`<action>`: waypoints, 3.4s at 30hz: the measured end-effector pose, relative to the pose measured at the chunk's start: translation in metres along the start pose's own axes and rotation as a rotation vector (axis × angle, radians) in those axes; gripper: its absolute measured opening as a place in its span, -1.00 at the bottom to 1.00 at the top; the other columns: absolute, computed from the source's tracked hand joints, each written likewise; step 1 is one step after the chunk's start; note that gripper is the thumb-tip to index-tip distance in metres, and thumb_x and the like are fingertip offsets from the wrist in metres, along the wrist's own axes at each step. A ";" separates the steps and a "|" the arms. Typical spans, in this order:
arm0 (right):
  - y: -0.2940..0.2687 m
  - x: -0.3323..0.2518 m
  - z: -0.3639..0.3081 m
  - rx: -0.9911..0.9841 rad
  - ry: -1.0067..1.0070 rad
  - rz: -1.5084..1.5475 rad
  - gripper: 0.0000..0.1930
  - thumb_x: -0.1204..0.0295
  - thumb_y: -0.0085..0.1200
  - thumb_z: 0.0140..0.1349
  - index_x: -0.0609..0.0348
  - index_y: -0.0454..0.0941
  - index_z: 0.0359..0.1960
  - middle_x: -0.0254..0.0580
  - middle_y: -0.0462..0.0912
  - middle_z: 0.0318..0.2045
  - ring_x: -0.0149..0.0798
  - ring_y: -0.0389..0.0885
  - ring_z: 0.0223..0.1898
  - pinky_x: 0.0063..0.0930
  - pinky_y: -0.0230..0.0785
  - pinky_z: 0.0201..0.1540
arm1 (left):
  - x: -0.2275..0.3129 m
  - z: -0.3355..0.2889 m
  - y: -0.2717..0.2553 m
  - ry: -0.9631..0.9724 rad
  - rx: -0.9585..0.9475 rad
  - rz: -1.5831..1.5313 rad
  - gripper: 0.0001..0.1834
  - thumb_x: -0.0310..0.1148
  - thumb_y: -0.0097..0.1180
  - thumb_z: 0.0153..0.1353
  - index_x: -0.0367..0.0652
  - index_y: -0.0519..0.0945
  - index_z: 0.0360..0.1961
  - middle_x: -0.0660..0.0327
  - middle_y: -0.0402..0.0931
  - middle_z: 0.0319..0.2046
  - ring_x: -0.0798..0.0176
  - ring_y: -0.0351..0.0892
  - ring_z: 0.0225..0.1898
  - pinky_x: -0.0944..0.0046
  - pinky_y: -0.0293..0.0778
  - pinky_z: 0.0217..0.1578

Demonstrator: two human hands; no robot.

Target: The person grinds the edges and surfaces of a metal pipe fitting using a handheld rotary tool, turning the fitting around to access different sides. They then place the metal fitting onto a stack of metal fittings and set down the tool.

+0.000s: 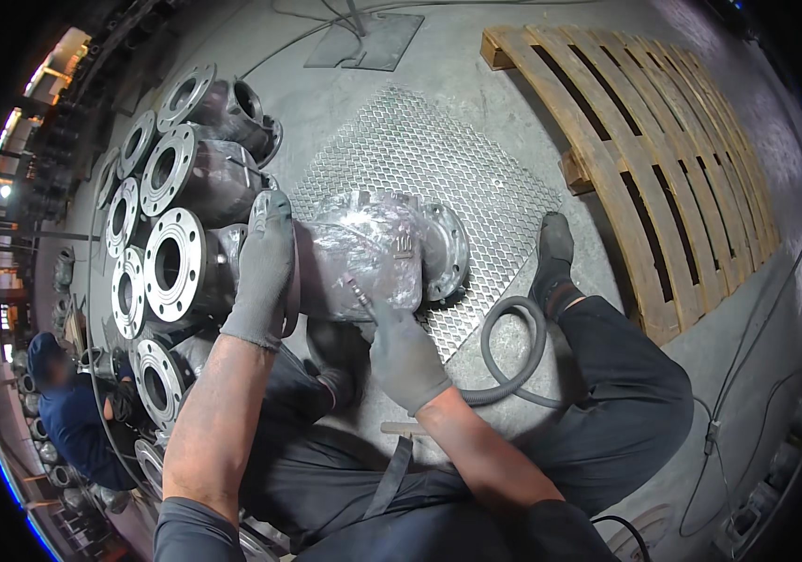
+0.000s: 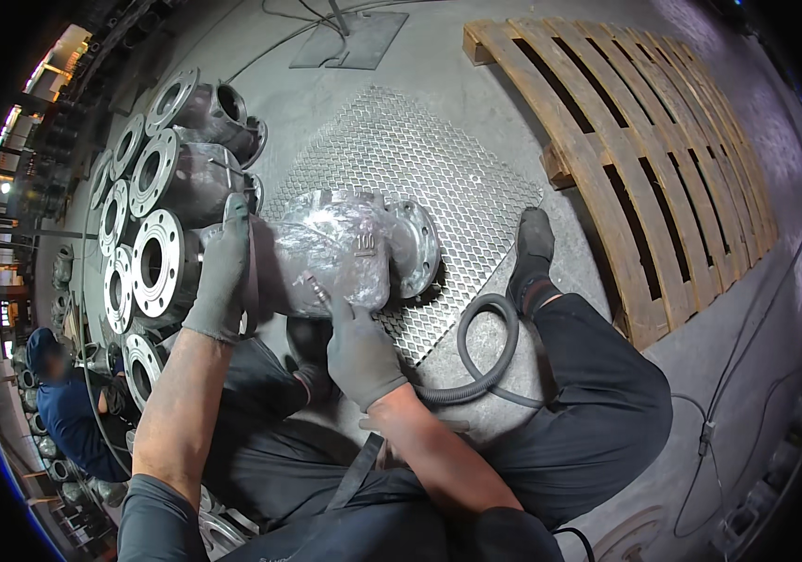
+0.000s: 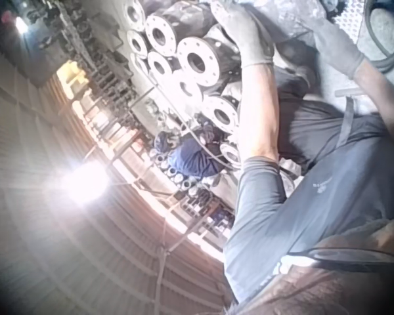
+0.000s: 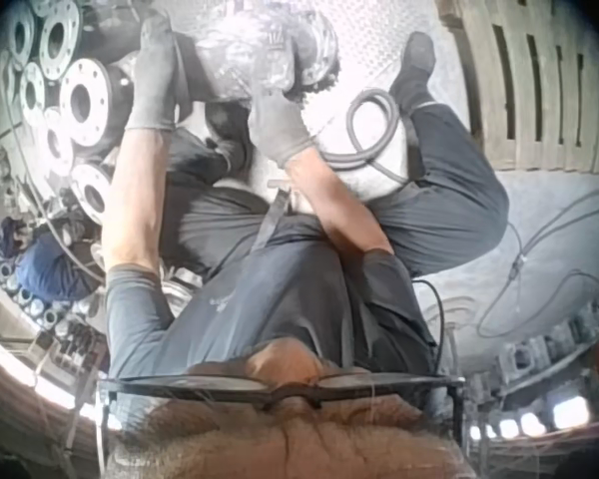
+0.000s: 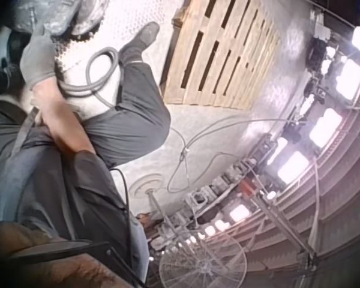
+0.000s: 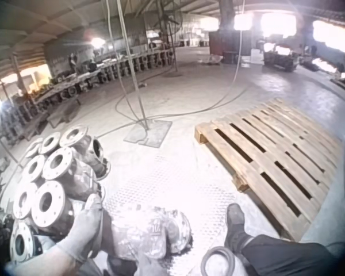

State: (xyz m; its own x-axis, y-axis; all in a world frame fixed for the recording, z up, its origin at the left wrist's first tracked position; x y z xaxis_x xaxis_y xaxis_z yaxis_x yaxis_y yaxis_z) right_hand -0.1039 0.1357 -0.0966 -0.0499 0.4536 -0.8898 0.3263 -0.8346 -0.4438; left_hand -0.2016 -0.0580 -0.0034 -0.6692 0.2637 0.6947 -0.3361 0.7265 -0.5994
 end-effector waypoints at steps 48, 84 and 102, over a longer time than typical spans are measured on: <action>-0.109 0.129 0.101 -0.298 0.432 0.144 -0.47 0.42 0.01 0.41 0.13 0.54 0.42 0.26 0.78 0.00 0.21 0.78 0.06 -0.04 0.56 0.18 | -0.007 0.023 0.003 0.119 -0.155 -0.414 -0.26 0.04 0.02 0.67 -0.26 0.28 0.63 0.19 0.56 0.31 0.28 0.54 0.28 0.25 0.43 0.33; -0.100 0.107 0.221 -0.799 0.246 -0.701 -0.65 0.45 0.14 0.16 0.29 0.83 -0.08 0.30 0.80 -0.07 0.23 0.82 0.02 -0.06 0.67 0.07 | -0.018 0.014 -0.005 0.387 -0.050 0.084 -0.57 -0.09 0.10 0.59 -0.33 0.65 0.04 0.29 0.56 -0.27 0.40 0.47 -0.26 0.32 0.43 -0.20; -0.093 0.099 0.111 -0.277 0.282 0.154 -0.33 0.47 -0.05 0.44 -0.19 0.33 0.61 0.35 0.75 0.03 0.34 0.74 0.05 0.04 0.54 0.22 | -0.004 0.013 -0.001 0.094 -0.132 -0.300 -0.37 0.00 0.09 0.63 -0.41 0.55 0.36 0.17 0.65 0.13 0.30 0.64 0.10 0.24 0.55 0.16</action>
State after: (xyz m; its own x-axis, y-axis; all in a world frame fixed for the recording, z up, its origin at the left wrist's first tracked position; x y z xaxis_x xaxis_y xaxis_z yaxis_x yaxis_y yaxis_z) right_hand -0.2442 0.2237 -0.1556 0.2671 0.4298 -0.8625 0.5529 -0.8014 -0.2282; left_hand -0.2073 -0.0686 -0.0109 -0.4877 0.0786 0.8695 -0.4162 0.8545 -0.3107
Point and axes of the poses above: each hand's wrist, its own z-axis towards the middle knuckle, its own y-axis out of the palm, x = y × z, the point moved 3 cm from there along z, towards the middle knuckle
